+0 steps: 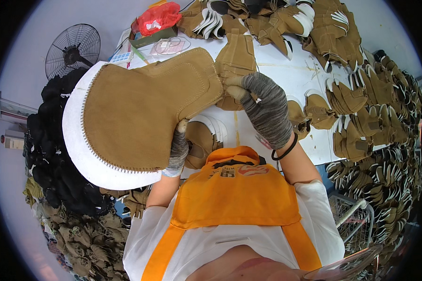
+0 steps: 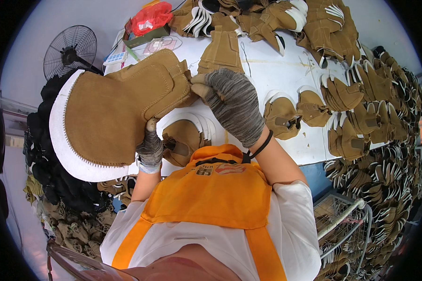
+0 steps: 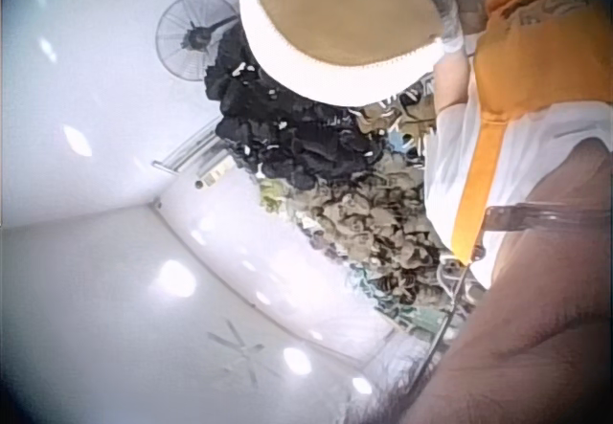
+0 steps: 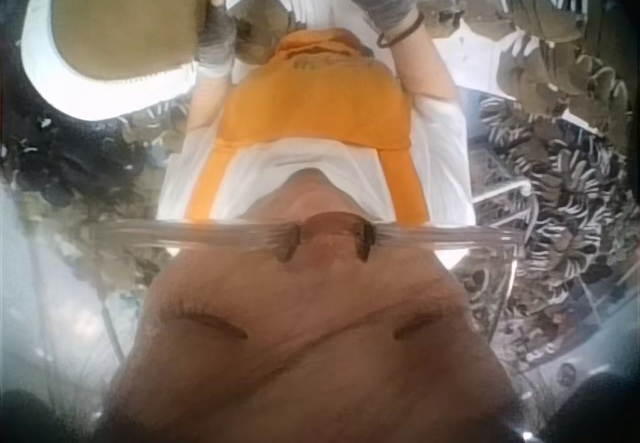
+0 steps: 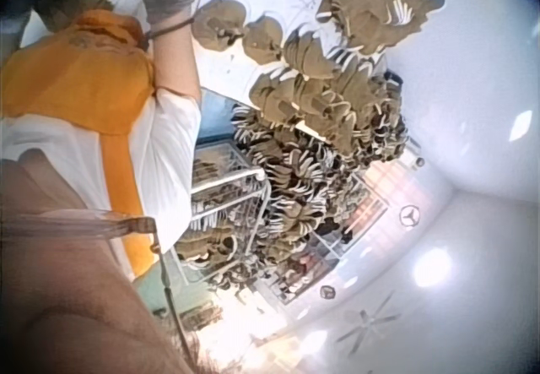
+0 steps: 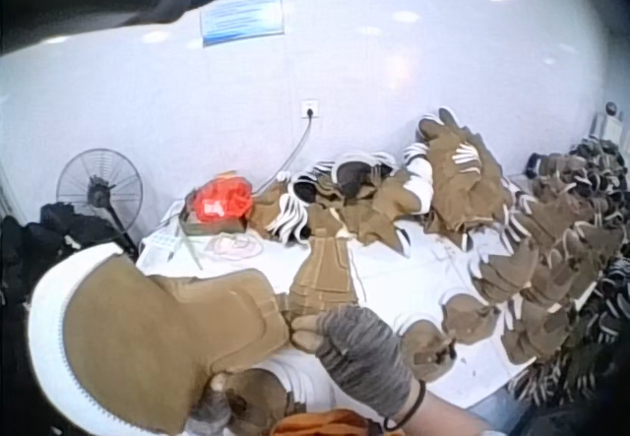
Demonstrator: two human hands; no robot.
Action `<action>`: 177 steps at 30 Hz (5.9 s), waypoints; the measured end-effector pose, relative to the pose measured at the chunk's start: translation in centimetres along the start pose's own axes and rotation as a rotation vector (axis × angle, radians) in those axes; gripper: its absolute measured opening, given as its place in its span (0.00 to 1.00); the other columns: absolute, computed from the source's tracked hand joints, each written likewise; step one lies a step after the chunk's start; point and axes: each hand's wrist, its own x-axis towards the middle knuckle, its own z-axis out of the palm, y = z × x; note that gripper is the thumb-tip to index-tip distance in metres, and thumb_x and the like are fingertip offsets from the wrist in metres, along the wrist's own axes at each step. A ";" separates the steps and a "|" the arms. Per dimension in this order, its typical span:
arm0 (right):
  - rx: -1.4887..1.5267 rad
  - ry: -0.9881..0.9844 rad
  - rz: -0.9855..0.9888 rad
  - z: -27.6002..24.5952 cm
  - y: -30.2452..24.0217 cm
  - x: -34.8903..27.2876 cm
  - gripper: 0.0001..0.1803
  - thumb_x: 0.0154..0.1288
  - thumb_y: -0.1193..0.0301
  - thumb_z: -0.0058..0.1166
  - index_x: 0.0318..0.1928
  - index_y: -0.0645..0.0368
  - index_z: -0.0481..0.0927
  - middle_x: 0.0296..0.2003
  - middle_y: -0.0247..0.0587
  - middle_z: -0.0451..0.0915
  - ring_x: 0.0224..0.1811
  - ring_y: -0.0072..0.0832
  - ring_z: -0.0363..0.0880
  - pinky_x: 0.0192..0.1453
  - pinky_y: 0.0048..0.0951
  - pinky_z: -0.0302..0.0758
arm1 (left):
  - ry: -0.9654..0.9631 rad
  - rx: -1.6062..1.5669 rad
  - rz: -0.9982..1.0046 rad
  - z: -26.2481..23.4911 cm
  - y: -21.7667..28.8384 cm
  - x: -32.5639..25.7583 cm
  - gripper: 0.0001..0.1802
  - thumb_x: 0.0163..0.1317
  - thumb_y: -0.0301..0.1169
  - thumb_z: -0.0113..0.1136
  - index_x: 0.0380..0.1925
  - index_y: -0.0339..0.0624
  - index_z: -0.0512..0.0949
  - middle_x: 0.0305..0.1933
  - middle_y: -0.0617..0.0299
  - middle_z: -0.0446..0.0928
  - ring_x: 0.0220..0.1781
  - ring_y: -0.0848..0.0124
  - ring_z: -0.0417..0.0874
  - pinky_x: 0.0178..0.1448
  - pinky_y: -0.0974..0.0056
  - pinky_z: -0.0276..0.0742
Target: The person picks up a tan shoe upper, uses snips to trim excess threads from the edges and stitching, and places the trimmed part into a bin.
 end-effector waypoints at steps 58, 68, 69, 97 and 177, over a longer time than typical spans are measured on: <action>0.204 -0.033 0.241 -0.1 1.0 -0.9 0.09 0.60 0.69 0.60 0.38 0.61 0.81 0.35 0.42 0.78 0.34 0.31 0.78 0.40 0.29 0.76 | -0.023 -0.616 -0.297 0.5 1.2 1.3 0.42 0.59 0.47 0.63 0.64 0.34 0.56 0.64 0.54 0.62 0.63 0.62 0.66 0.67 0.57 0.61; 0.020 0.060 0.010 0.3 -0.1 -0.6 0.09 0.55 0.72 0.63 0.36 0.61 0.81 0.30 0.43 0.78 0.32 0.36 0.78 0.38 0.31 0.75 | -0.061 -0.516 -0.204 0.0 3.2 1.6 0.27 0.60 0.38 0.63 0.54 0.33 0.70 0.54 0.54 0.75 0.53 0.65 0.76 0.58 0.61 0.73; 0.016 0.059 0.033 0.3 -0.1 -0.7 0.09 0.55 0.73 0.63 0.35 0.61 0.80 0.29 0.43 0.78 0.32 0.38 0.77 0.38 0.32 0.75 | -0.078 -0.501 -0.202 0.0 3.3 1.5 0.26 0.60 0.37 0.63 0.54 0.33 0.71 0.53 0.54 0.75 0.53 0.65 0.76 0.58 0.61 0.73; -0.164 0.167 -0.119 -1.8 3.3 -1.5 0.09 0.54 0.78 0.54 0.38 0.61 0.79 0.32 0.45 0.77 0.36 0.38 0.77 0.45 0.33 0.75 | -0.020 -0.592 -0.281 0.5 0.3 0.3 0.33 0.59 0.39 0.63 0.60 0.34 0.63 0.61 0.54 0.67 0.59 0.64 0.70 0.66 0.58 0.63; 0.168 0.022 0.150 -1.1 2.3 -1.4 0.07 0.66 0.71 0.54 0.41 0.61 0.77 0.35 0.39 0.76 0.37 0.27 0.74 0.44 0.26 0.72 | -0.101 -0.545 -0.303 0.7 0.4 -0.1 0.32 0.59 0.43 0.64 0.56 0.33 0.68 0.57 0.54 0.71 0.56 0.64 0.73 0.62 0.60 0.68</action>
